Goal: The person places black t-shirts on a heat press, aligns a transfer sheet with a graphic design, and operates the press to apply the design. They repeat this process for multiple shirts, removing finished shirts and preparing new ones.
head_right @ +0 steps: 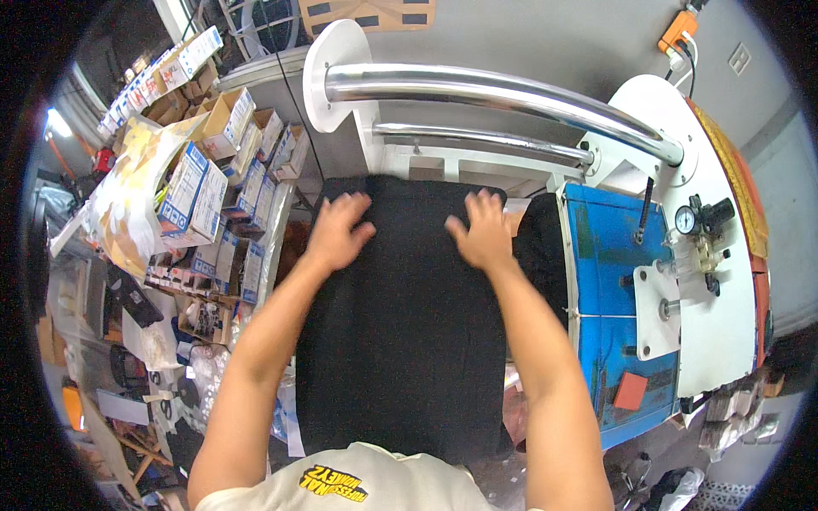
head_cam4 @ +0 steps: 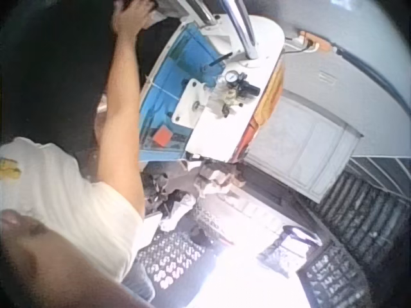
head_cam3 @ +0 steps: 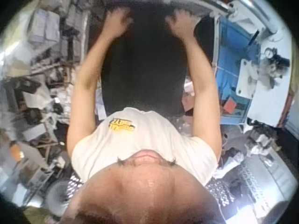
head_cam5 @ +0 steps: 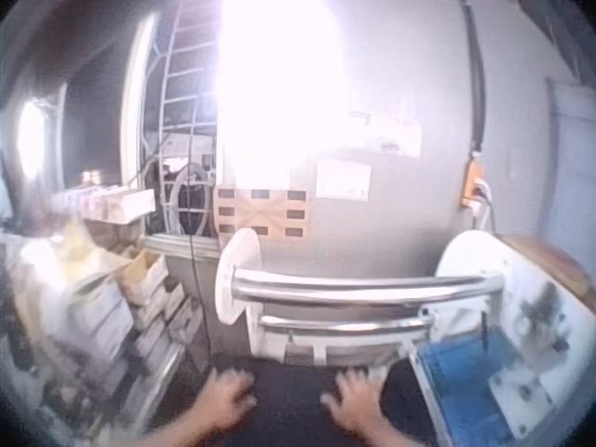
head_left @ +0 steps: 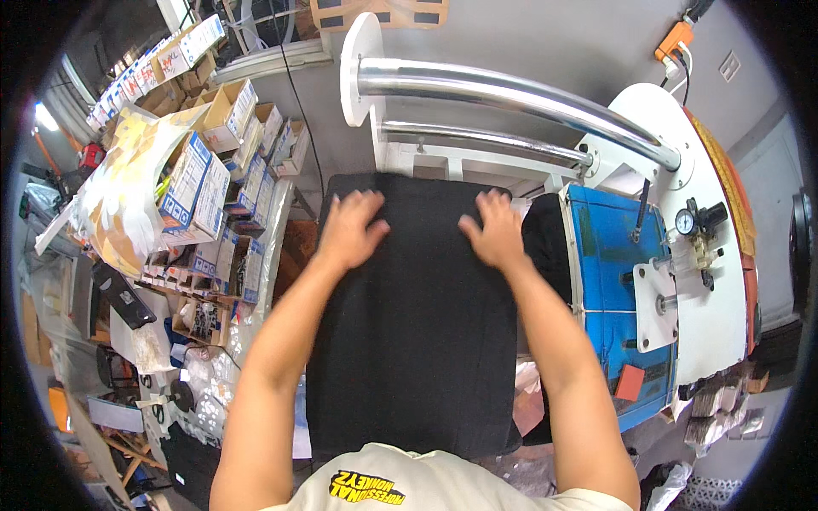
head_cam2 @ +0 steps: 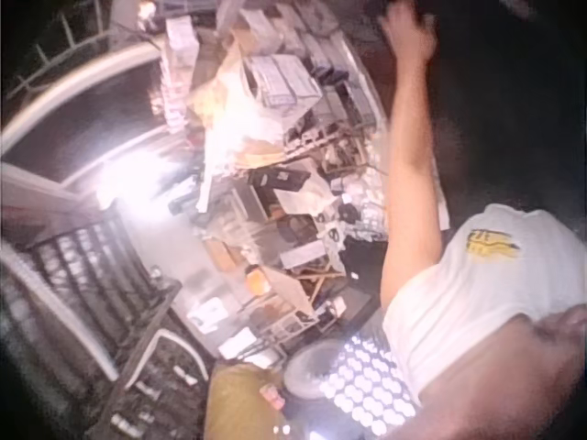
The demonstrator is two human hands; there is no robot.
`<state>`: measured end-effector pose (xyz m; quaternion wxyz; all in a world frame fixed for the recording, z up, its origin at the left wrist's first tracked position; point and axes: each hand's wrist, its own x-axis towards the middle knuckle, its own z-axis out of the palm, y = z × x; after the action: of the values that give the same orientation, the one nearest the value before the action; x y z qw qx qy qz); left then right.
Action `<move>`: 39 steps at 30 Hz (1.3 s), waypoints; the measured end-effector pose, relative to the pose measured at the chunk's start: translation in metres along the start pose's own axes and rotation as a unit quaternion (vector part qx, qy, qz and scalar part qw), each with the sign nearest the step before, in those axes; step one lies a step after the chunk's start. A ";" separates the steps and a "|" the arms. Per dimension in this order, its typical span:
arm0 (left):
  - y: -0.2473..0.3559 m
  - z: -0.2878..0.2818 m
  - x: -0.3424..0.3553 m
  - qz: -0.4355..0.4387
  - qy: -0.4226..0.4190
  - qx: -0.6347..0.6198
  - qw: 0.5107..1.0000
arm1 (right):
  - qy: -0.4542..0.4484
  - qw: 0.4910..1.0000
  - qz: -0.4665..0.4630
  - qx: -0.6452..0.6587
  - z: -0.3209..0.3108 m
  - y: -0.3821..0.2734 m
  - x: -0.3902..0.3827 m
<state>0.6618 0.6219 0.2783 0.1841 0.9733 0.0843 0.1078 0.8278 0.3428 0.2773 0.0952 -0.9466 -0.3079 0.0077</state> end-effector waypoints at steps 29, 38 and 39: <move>-0.055 -0.024 -0.477 -0.418 -0.024 -0.695 0.584 | 0.041 0.590 0.380 0.711 0.068 0.103 -0.453; -0.051 0.006 -0.470 -0.444 -0.010 -0.668 0.597 | 0.033 0.547 0.396 0.736 0.064 0.101 -0.462; -0.049 0.002 -0.471 -0.440 -0.008 -0.678 0.589 | 0.053 0.546 0.377 0.747 0.063 0.093 -0.456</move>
<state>0.2029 0.5702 0.1743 0.8167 0.4120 0.4028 0.0319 0.5072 0.0137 0.1780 0.7721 -0.5621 0.1994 0.2195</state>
